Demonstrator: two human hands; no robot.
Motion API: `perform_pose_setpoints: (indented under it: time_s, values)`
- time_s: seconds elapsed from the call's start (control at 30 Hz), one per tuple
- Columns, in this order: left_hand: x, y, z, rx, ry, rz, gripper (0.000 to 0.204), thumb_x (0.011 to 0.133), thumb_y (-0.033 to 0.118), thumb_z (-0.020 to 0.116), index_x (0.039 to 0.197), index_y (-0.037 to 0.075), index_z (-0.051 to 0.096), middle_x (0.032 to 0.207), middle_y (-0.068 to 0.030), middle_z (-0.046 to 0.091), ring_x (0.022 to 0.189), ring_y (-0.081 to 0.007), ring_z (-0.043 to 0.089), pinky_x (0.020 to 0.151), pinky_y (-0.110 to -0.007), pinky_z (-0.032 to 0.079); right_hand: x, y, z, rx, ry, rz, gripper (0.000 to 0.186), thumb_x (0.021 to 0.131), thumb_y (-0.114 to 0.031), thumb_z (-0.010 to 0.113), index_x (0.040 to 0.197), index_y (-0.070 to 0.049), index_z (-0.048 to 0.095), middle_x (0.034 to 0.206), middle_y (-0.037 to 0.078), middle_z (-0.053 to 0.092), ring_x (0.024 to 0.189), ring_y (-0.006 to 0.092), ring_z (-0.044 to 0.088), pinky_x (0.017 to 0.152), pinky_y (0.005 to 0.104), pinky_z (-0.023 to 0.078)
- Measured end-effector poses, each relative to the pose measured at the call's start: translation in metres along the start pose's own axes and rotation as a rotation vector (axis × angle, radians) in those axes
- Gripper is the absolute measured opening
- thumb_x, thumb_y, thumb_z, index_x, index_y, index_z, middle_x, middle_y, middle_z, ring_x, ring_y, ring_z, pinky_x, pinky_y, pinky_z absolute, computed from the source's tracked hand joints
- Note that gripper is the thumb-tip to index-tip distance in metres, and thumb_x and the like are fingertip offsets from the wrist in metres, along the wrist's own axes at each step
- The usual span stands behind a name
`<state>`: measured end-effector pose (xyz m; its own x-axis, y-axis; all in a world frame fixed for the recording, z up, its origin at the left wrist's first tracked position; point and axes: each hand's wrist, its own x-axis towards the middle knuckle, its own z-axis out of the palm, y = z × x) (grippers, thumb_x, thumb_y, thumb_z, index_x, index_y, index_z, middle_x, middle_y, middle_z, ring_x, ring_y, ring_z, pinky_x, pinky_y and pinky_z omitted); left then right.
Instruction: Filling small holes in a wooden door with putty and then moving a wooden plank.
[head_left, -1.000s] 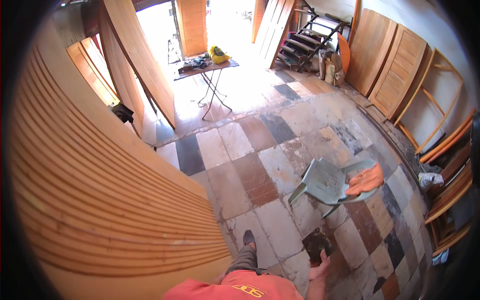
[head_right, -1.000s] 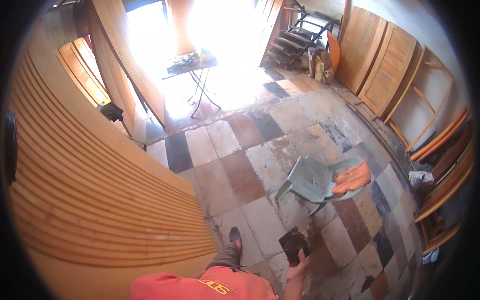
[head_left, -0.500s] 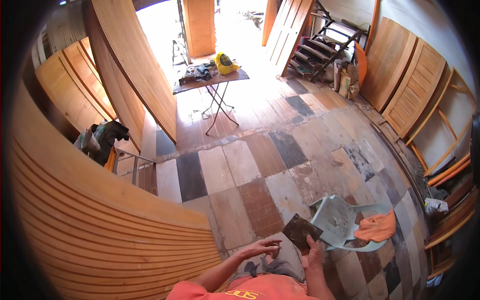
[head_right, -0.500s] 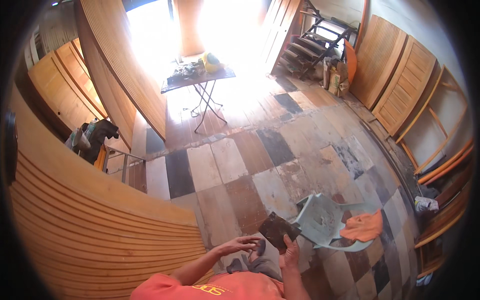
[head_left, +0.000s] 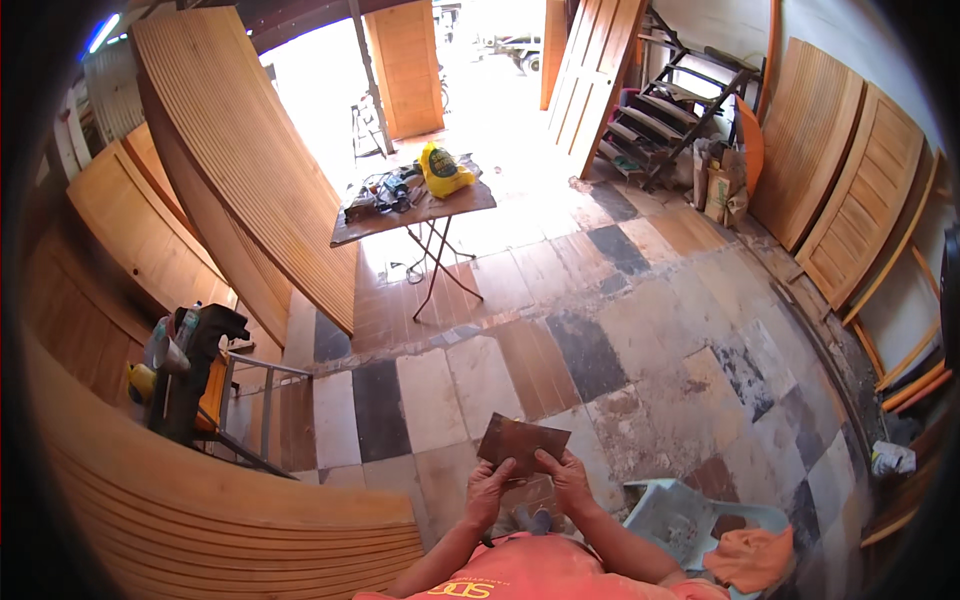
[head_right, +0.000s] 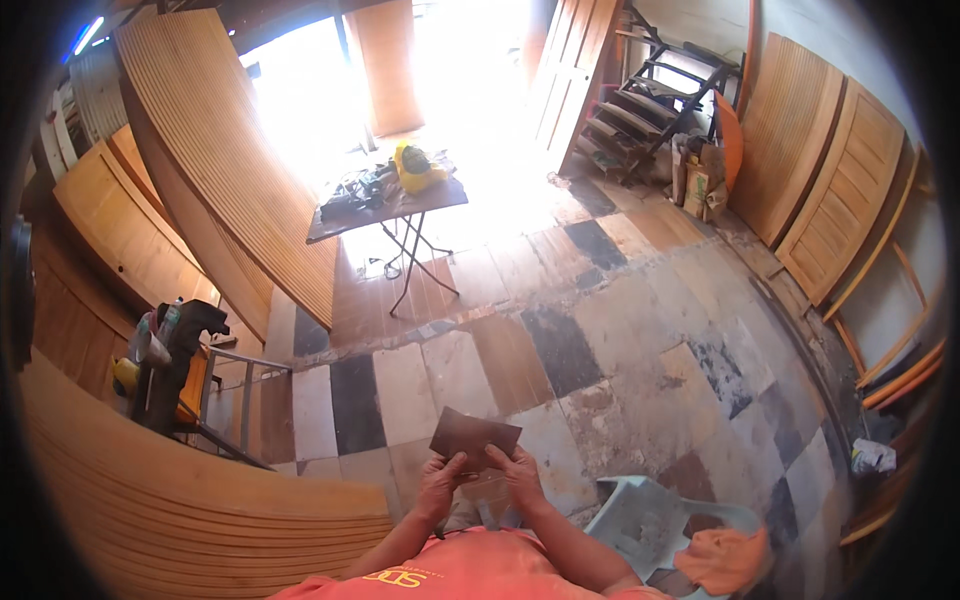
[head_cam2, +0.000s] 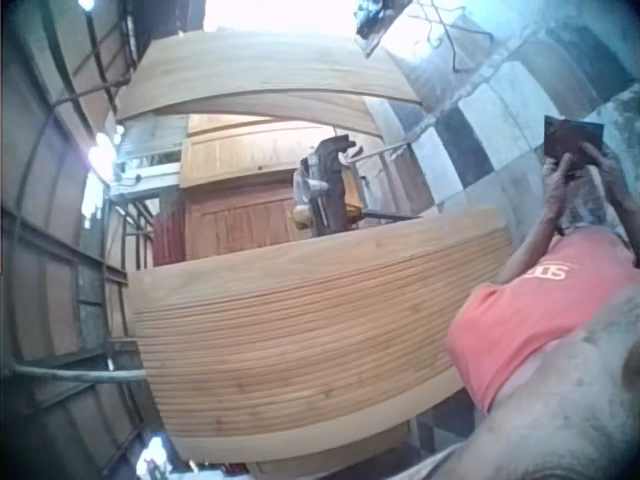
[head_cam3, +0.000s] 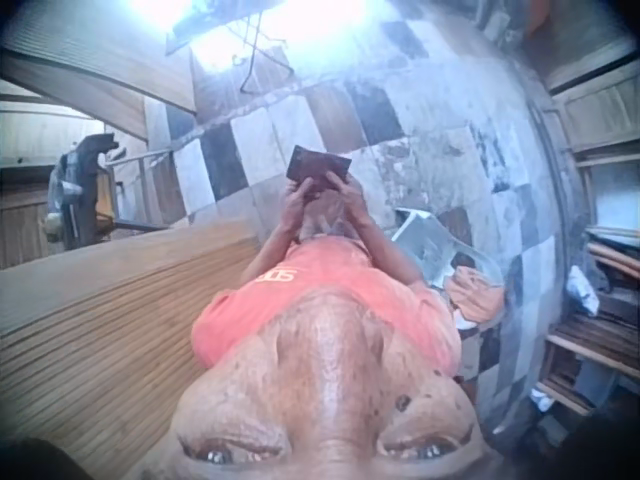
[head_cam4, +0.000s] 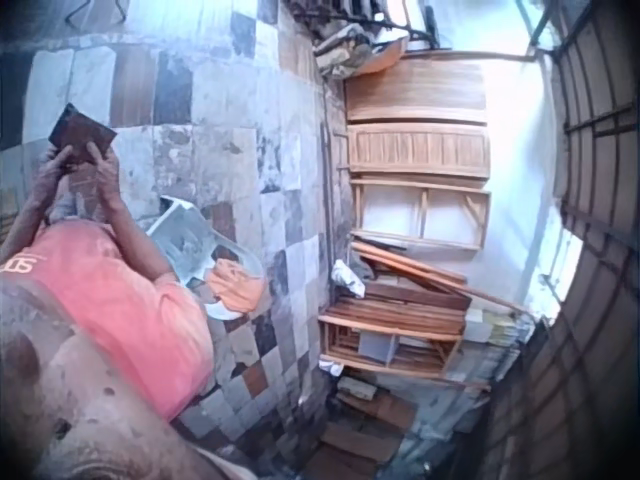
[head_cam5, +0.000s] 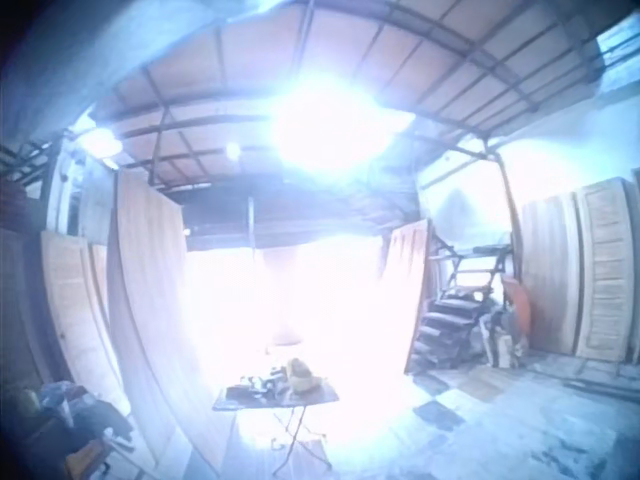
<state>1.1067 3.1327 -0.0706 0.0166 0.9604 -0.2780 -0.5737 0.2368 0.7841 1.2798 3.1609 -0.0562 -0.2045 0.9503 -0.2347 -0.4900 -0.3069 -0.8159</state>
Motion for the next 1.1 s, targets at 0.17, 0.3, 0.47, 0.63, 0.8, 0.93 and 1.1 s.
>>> perform_pose_setpoints:
  time_s: [0.17, 0.3, 0.47, 0.63, 0.8, 0.93, 1.1]
  values:
    - [0.117, 0.021, 0.028, -0.073, 0.075, -0.009, 0.022, 0.1, 0.019, 0.072, 0.115, 0.003, 0.067, 0.105, -0.0095, 0.077, 0.087, -0.0191, 0.076, 0.073, -0.029, 0.065, 0.128, 0.011, -0.069, 0.056, -0.083, -0.088, 0.045, 0.107, -0.042, 0.057, 0.131, -0.004, 0.065, 0.114, 0.005, 0.073, 0.101, 0.0161, 0.069, 0.095, 0.0351, 0.052]
    - [0.237, 0.023, 0.018, -0.091, 0.07, -0.058, 0.021, 0.1, 0.019, 0.072, 0.113, 0.003, 0.068, 0.106, -0.0094, 0.077, 0.088, -0.0187, 0.076, 0.073, -0.029, 0.064, 0.218, -0.031, -0.112, 0.063, 0.18, 0.096, 0.069, 0.1, -0.066, 0.056, 0.122, -0.002, 0.067, 0.108, 0.011, 0.074, 0.096, 0.0218, 0.07, 0.089, 0.0363, 0.054]
    - [0.402, 0.055, 0.048, -0.163, -0.004, -0.069, 0.019, 0.1, 0.019, 0.072, 0.112, 0.006, 0.068, 0.105, -0.0072, 0.076, 0.093, -0.018, 0.075, 0.075, -0.029, 0.065, 0.275, -0.009, -0.266, -0.618, 0.687, 0.142, 0.036, 0.093, -0.035, 0.067, 0.074, -0.005, 0.074, 0.071, 0.006, 0.07, 0.067, 0.0178, 0.065, 0.062, 0.0351, 0.049]
    - [0.556, 0.108, 0.088, -0.081, -0.08, -0.054, 0.022, 0.1, 0.023, 0.072, 0.114, 0.007, 0.067, 0.107, -0.0065, 0.076, 0.093, -0.0164, 0.075, 0.078, -0.031, 0.063, 0.241, 0.029, -0.432, -1.564, 0.678, 0.267, 0.021, 0.078, -0.028, 0.065, 0.067, -0.014, 0.076, 0.074, 0.015, 0.071, 0.072, 0.0303, 0.07, 0.069, 0.045, 0.054]
    - [0.685, 0.124, 0.122, -0.044, -0.101, -0.041, 0.025, 0.102, 0.024, 0.069, 0.12, 0.008, 0.069, 0.11, -0.0082, 0.077, 0.095, -0.0186, 0.075, 0.081, -0.032, 0.061, 0.287, 0.0, -0.42, -1.826, 0.571, 0.509, 0.019, 0.08, -0.019, 0.065, 0.073, -0.007, 0.077, 0.081, 0.018, 0.074, 0.076, 0.0377, 0.072, 0.071, 0.0504, 0.054]
    - [0.765, 0.121, 0.151, -0.083, 0.007, -0.085, 0.022, 0.099, 0.023, 0.073, 0.113, 0.006, 0.069, 0.104, -0.0081, 0.076, 0.091, -0.0184, 0.076, 0.077, -0.031, 0.063, 0.409, -0.008, -0.456, -1.125, 1.188, 0.345, 0.019, 0.083, -0.016, 0.063, 0.075, -0.005, 0.077, 0.078, 0.016, 0.074, 0.071, 0.0334, 0.07, 0.068, 0.0478, 0.052]
    - [0.861, 0.116, 0.159, -0.079, 0.15, -0.091, 0.022, 0.098, 0.021, 0.075, 0.11, 0.004, 0.07, 0.103, -0.0089, 0.076, 0.092, -0.0193, 0.075, 0.075, -0.032, 0.064, 0.678, -0.211, -0.386, -0.73, 0.962, -0.19, 0.021, 0.092, -0.017, 0.062, 0.081, 0.0, 0.069, 0.071, 0.009, 0.065, 0.066, 0.0165, 0.059, 0.065, 0.0353, 0.049]
